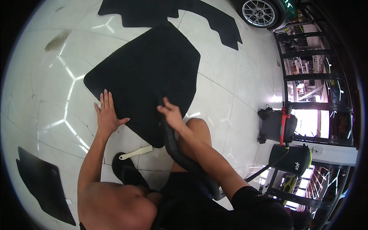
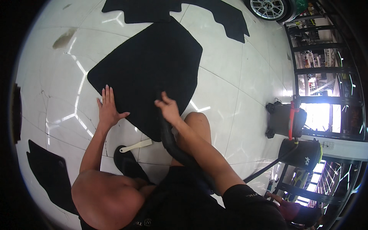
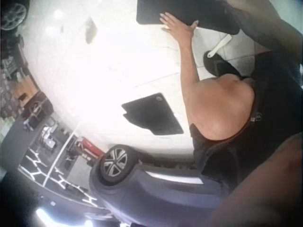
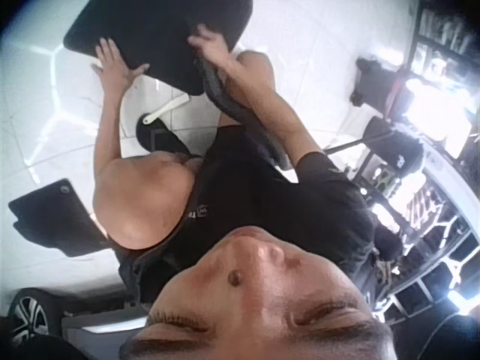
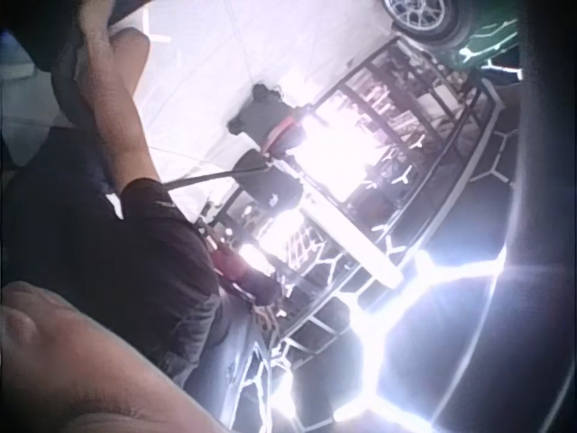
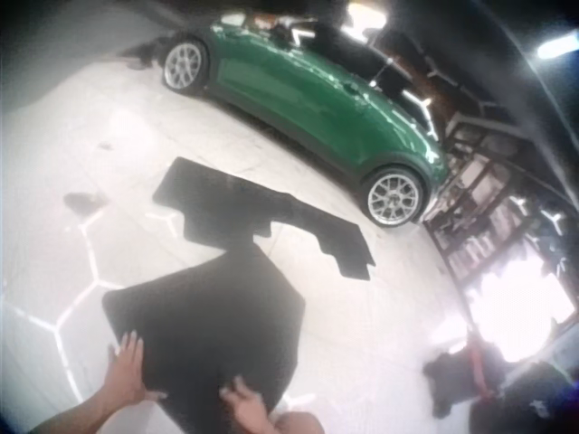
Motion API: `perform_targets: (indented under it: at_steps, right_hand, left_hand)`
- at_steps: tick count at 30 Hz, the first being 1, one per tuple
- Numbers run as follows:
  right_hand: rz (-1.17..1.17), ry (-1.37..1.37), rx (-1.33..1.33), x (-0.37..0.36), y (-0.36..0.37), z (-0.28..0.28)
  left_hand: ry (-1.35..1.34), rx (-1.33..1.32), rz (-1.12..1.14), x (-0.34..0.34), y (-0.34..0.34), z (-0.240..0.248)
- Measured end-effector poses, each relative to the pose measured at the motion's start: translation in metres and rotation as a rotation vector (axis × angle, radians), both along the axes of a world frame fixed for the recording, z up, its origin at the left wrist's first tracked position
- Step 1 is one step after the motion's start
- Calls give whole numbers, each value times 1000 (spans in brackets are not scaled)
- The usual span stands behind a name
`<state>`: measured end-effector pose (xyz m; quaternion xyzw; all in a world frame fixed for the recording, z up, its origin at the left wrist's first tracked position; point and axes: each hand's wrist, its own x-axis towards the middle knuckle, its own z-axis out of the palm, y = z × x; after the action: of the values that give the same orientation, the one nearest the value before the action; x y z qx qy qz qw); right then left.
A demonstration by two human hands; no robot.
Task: The person kneels on the floor and uses a vacuum cleaner hose to clean a black car floor mat. They systematically move the nozzle across the mat's surface to remove debris.
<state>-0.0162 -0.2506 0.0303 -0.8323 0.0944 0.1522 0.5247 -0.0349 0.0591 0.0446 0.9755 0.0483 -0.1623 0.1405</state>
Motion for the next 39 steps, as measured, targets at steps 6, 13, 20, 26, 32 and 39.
perform_targets:
  at_steps: [6, 13, 20, 26, 32, 39]
  right_hand:
    - [-163, 219, 179, 46, -21, 59]
    - [202, 139, 104, -12, 15, 6]
    - [-146, 64, 116, 26, 6, 20]
    - [60, 174, 174, 42, 17, 44]
    - [148, -42, -31, 36, 49, 17]
    - [127, 15, -53, 132, 27, 51]
  left_hand:
    - [-90, -97, 10, -3, 4, -3]
    - [-59, -109, 22, -7, -1, -5]
    - [-81, -110, 5, -4, -9, -7]
    - [-107, -156, 1, -15, 11, -11]
    - [-117, -97, 10, -11, 4, -13]
    - [-120, -126, -55, -12, 2, -19]
